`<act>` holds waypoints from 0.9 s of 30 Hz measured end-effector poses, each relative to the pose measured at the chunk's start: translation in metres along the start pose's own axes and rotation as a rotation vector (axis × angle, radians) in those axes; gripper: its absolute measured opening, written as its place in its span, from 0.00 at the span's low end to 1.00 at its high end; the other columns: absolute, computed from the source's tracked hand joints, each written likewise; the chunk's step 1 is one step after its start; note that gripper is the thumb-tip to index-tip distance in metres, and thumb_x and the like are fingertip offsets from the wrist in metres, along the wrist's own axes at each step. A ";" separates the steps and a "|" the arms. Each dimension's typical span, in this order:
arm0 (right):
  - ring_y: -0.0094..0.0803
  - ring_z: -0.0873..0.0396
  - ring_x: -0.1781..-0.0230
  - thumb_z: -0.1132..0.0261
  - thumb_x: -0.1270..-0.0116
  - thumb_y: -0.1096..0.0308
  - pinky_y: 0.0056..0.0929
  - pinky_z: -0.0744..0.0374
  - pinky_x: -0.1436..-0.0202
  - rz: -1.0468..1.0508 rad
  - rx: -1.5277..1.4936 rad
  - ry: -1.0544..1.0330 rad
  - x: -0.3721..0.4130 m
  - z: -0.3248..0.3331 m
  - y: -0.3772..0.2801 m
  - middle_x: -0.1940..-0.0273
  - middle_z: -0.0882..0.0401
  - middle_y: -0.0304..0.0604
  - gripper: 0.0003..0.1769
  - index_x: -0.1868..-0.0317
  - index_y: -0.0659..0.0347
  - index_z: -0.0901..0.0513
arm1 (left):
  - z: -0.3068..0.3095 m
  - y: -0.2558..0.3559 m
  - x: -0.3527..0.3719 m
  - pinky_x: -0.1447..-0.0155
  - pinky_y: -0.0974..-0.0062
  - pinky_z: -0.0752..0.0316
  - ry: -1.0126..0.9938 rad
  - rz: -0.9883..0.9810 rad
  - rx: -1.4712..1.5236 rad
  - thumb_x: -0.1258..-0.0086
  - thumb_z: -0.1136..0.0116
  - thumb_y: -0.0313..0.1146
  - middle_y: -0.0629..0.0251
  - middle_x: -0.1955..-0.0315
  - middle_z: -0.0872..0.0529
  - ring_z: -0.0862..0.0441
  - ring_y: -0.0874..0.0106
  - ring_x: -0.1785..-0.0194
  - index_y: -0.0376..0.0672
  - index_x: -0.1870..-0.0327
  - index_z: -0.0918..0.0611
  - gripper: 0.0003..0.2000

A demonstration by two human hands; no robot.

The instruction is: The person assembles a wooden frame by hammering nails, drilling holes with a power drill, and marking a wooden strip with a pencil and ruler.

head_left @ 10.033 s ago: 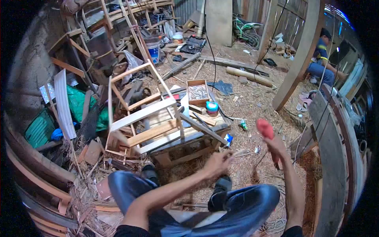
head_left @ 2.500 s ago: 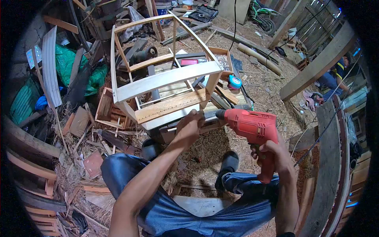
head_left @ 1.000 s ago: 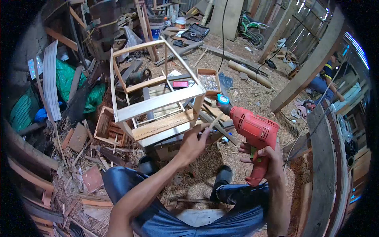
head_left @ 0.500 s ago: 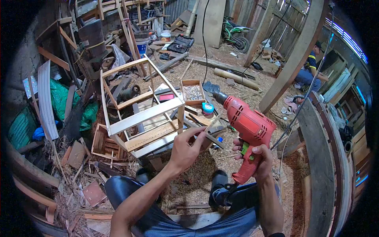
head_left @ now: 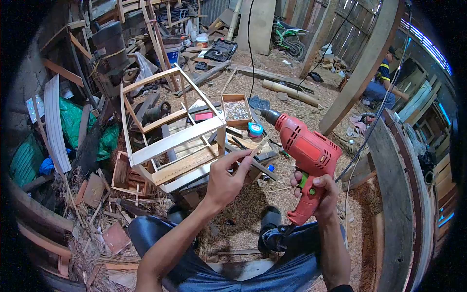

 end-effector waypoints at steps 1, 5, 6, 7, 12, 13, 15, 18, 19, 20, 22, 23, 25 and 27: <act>0.39 0.18 0.65 0.44 0.49 0.65 0.31 0.15 0.66 0.011 0.005 0.007 0.000 0.000 0.000 0.61 0.20 0.54 0.34 0.40 0.73 0.33 | 0.000 -0.001 0.000 0.63 0.82 0.26 -0.008 0.012 0.002 0.30 0.41 0.31 0.66 0.66 0.14 0.20 0.81 0.67 0.37 0.50 0.16 0.11; 0.39 0.19 0.64 0.44 0.49 0.65 0.31 0.15 0.68 0.000 -0.001 0.002 -0.001 0.003 0.002 0.61 0.20 0.54 0.34 0.39 0.73 0.33 | 0.003 -0.001 -0.001 0.63 0.77 0.26 0.035 -0.008 0.021 0.32 0.39 0.32 0.60 0.63 0.12 0.18 0.74 0.65 0.38 0.53 0.15 0.11; 0.39 0.19 0.64 0.44 0.49 0.65 0.31 0.15 0.68 0.004 0.008 0.009 0.000 0.002 0.002 0.61 0.20 0.54 0.34 0.40 0.73 0.33 | 0.003 0.000 -0.001 0.63 0.77 0.26 0.036 -0.008 0.021 0.32 0.39 0.32 0.60 0.63 0.12 0.18 0.74 0.65 0.38 0.53 0.15 0.11; 0.39 0.19 0.64 0.44 0.49 0.66 0.31 0.15 0.68 0.007 0.018 0.015 0.000 0.002 0.002 0.60 0.20 0.54 0.34 0.40 0.73 0.33 | 0.004 -0.001 -0.001 0.62 0.77 0.26 0.037 0.006 0.015 0.33 0.39 0.31 0.59 0.63 0.12 0.17 0.73 0.64 0.38 0.53 0.15 0.11; 0.35 0.23 0.64 0.46 0.48 0.63 0.26 0.19 0.68 -0.011 0.083 0.019 0.001 -0.002 0.001 0.63 0.22 0.49 0.33 0.42 0.73 0.33 | 0.006 -0.002 -0.003 0.60 0.76 0.25 0.042 0.023 0.000 0.33 0.39 0.31 0.59 0.64 0.12 0.16 0.72 0.62 0.37 0.54 0.15 0.10; 0.34 0.23 0.65 0.46 0.48 0.63 0.26 0.19 0.68 -0.007 0.079 0.010 0.000 -0.002 0.001 0.63 0.22 0.49 0.33 0.42 0.73 0.32 | 0.006 -0.002 -0.003 0.60 0.76 0.25 0.047 0.009 -0.002 0.33 0.39 0.31 0.59 0.64 0.12 0.16 0.72 0.62 0.37 0.54 0.15 0.10; 0.37 0.21 0.65 0.45 0.49 0.65 0.28 0.17 0.69 0.000 0.041 0.005 -0.001 0.002 0.002 0.62 0.21 0.51 0.33 0.41 0.73 0.32 | 0.006 -0.002 -0.003 0.60 0.76 0.25 0.052 -0.004 -0.003 0.33 0.38 0.31 0.59 0.64 0.12 0.16 0.72 0.62 0.37 0.54 0.15 0.10; 0.39 0.19 0.65 0.44 0.50 0.67 0.31 0.16 0.69 0.002 -0.011 0.006 -0.001 0.003 0.003 0.61 0.21 0.53 0.33 0.41 0.73 0.32 | 0.006 -0.001 -0.003 0.60 0.76 0.25 0.058 -0.003 0.007 0.33 0.38 0.31 0.58 0.64 0.12 0.16 0.72 0.63 0.38 0.54 0.14 0.10; 0.39 0.19 0.65 0.44 0.50 0.67 0.31 0.16 0.70 -0.002 -0.023 0.012 -0.001 0.002 0.003 0.61 0.21 0.53 0.33 0.41 0.73 0.32 | 0.006 -0.001 -0.003 0.61 0.76 0.25 0.053 -0.002 0.007 0.33 0.38 0.31 0.58 0.64 0.12 0.16 0.72 0.64 0.38 0.54 0.14 0.10; 0.39 0.19 0.65 0.44 0.50 0.67 0.31 0.16 0.70 -0.002 -0.023 0.012 0.000 0.001 0.002 0.61 0.21 0.53 0.33 0.41 0.73 0.32 | 0.007 -0.001 -0.003 0.61 0.76 0.25 0.049 -0.001 0.007 0.33 0.38 0.31 0.58 0.65 0.12 0.16 0.73 0.64 0.38 0.54 0.14 0.10; 0.34 0.23 0.65 0.46 0.48 0.64 0.26 0.19 0.69 -0.007 0.078 0.039 0.002 -0.001 -0.001 0.63 0.22 0.48 0.33 0.42 0.74 0.32 | 0.006 -0.005 -0.003 0.62 0.76 0.26 0.056 0.001 0.006 0.33 0.39 0.31 0.59 0.65 0.12 0.17 0.73 0.66 0.38 0.54 0.14 0.10; 0.34 0.23 0.65 0.46 0.48 0.64 0.26 0.19 0.69 -0.008 0.078 0.037 0.002 -0.001 -0.001 0.63 0.22 0.48 0.33 0.42 0.74 0.32 | 0.006 -0.008 -0.004 0.63 0.77 0.26 0.064 0.003 0.005 0.33 0.39 0.31 0.59 0.66 0.12 0.18 0.74 0.67 0.38 0.54 0.14 0.11; 0.33 0.22 0.66 0.45 0.48 0.64 0.25 0.19 0.70 0.007 0.139 0.040 0.001 0.000 -0.003 0.64 0.22 0.48 0.32 0.43 0.75 0.32 | 0.007 -0.016 -0.005 0.65 0.76 0.27 0.065 0.034 -0.006 0.33 0.39 0.32 0.59 0.67 0.12 0.19 0.74 0.69 0.38 0.53 0.15 0.11; 0.36 0.20 0.67 0.45 0.49 0.68 0.28 0.18 0.71 -0.008 0.114 0.056 0.003 0.008 -0.001 0.63 0.21 0.51 0.32 0.42 0.74 0.31 | 0.010 -0.024 -0.005 0.66 0.76 0.28 0.074 0.065 -0.024 0.32 0.40 0.32 0.59 0.68 0.12 0.21 0.75 0.71 0.39 0.52 0.15 0.11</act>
Point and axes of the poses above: each hand's wrist, its own x-axis away from the middle knuckle, its own z-axis out of the back of the hand, y = z × x, the point moved 5 cm from there along -x, towards the middle knuckle
